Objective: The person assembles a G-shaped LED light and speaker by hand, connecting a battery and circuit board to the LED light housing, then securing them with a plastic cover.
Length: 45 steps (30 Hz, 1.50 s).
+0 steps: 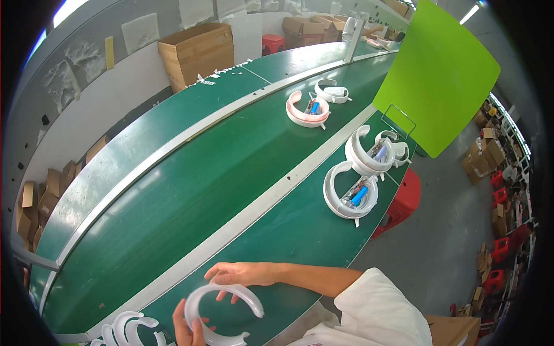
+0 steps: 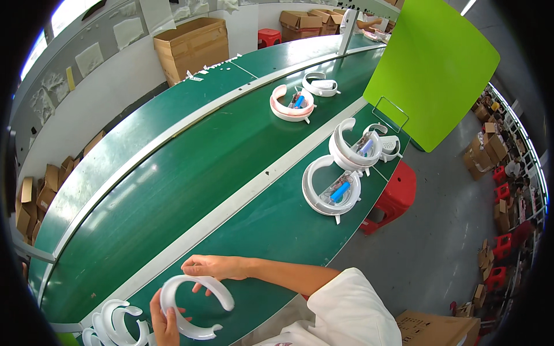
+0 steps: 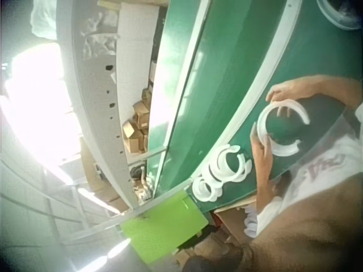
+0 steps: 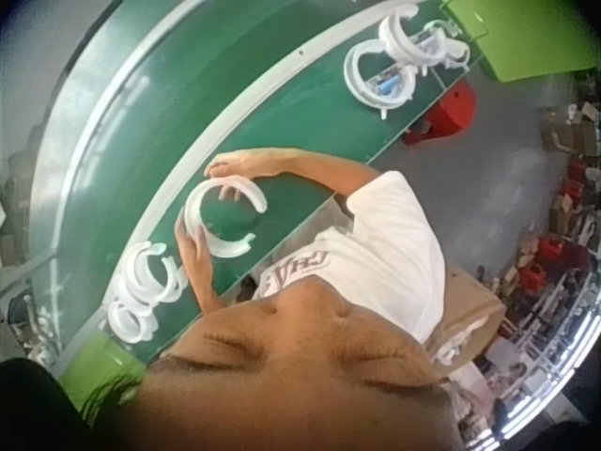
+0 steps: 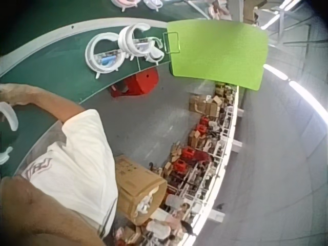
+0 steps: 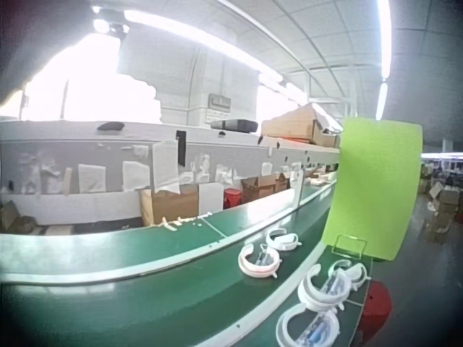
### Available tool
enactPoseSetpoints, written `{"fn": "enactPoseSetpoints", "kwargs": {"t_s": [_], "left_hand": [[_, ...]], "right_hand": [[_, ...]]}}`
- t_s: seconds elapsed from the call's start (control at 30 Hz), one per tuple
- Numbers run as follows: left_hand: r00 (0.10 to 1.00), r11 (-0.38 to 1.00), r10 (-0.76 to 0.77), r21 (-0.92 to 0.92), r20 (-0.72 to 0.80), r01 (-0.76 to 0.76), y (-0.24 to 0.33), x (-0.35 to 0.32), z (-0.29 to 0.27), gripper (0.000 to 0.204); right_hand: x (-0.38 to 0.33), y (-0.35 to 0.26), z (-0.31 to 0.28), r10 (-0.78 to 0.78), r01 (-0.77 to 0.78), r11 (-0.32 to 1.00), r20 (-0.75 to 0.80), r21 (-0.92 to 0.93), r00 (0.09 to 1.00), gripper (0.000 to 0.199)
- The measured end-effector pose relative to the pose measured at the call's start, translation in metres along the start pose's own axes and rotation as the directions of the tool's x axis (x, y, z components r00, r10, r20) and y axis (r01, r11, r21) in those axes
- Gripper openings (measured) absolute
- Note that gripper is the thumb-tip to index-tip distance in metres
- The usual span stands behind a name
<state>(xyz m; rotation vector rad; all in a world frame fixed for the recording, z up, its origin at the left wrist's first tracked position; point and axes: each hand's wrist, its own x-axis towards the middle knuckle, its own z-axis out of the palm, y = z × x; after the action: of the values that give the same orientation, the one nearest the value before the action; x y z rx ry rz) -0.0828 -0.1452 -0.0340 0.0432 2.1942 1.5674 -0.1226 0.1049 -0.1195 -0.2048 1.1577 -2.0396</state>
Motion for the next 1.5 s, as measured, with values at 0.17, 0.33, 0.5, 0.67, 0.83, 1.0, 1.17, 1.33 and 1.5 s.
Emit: {"fn": "enactPoseSetpoints", "kwargs": {"t_s": [0.17, 0.33, 0.5, 0.67, 0.83, 1.0, 1.17, 1.33, 1.5], "left_hand": [[0.997, 0.988, 0.06, 0.144, -0.04, -0.054, -0.019, 0.002, -0.007, 0.048], [0.825, 0.631, 0.564, 0.66, -0.028, -0.408, -0.053, 0.014, -0.006, 0.038], [0.959, 0.978, 0.206, 0.009, -0.195, -0.208, -0.07, 0.012, 0.004, 0.036], [0.931, 0.971, 0.236, 0.02, -0.278, -0.24, -0.076, 0.016, 0.013, 0.035], [0.937, 0.965, 0.253, 0.125, -0.24, -0.229, -0.08, 0.017, 0.009, 0.034], [0.938, 0.97, 0.244, 0.082, -0.247, -0.231, -0.071, 0.016, 0.013, 0.033], [0.936, 0.968, 0.249, 0.061, -0.249, -0.241, -0.071, 0.016, 0.014, 0.033], [0.937, 0.97, 0.241, 0.087, -0.251, -0.226, -0.077, 0.017, 0.013, 0.033], [0.931, 0.967, 0.253, 0.065, -0.262, -0.245, -0.077, 0.018, 0.015, 0.033]], "right_hand": [[0.005, 0.008, 0.003, -0.162, 0.15, 0.983, -0.116, -0.106, 0.98, 0.066], [0.0, 0.003, 0.011, -0.226, 0.143, 0.932, -0.223, -0.334, 0.948, 0.043], [0.002, 0.012, 0.011, -0.413, 0.35, 0.873, -0.133, -0.341, 0.901, 0.051], [0.004, 0.016, 0.01, -0.357, 0.3, 0.908, -0.164, -0.293, 0.92, 0.048], [0.004, 0.015, 0.011, -0.229, 0.189, 0.967, -0.255, -0.172, 0.94, 0.042], [0.007, 0.018, 0.007, -0.241, 0.208, 0.967, -0.26, -0.148, 0.935, 0.04], [0.005, 0.014, 0.008, -0.215, 0.18, 0.972, -0.26, -0.151, 0.941, 0.04], [0.005, 0.014, 0.008, -0.218, 0.185, 0.972, -0.256, -0.146, 0.942, 0.04], [0.006, 0.017, 0.005, -0.221, 0.186, 0.97, -0.254, -0.155, 0.942, 0.04]]}}
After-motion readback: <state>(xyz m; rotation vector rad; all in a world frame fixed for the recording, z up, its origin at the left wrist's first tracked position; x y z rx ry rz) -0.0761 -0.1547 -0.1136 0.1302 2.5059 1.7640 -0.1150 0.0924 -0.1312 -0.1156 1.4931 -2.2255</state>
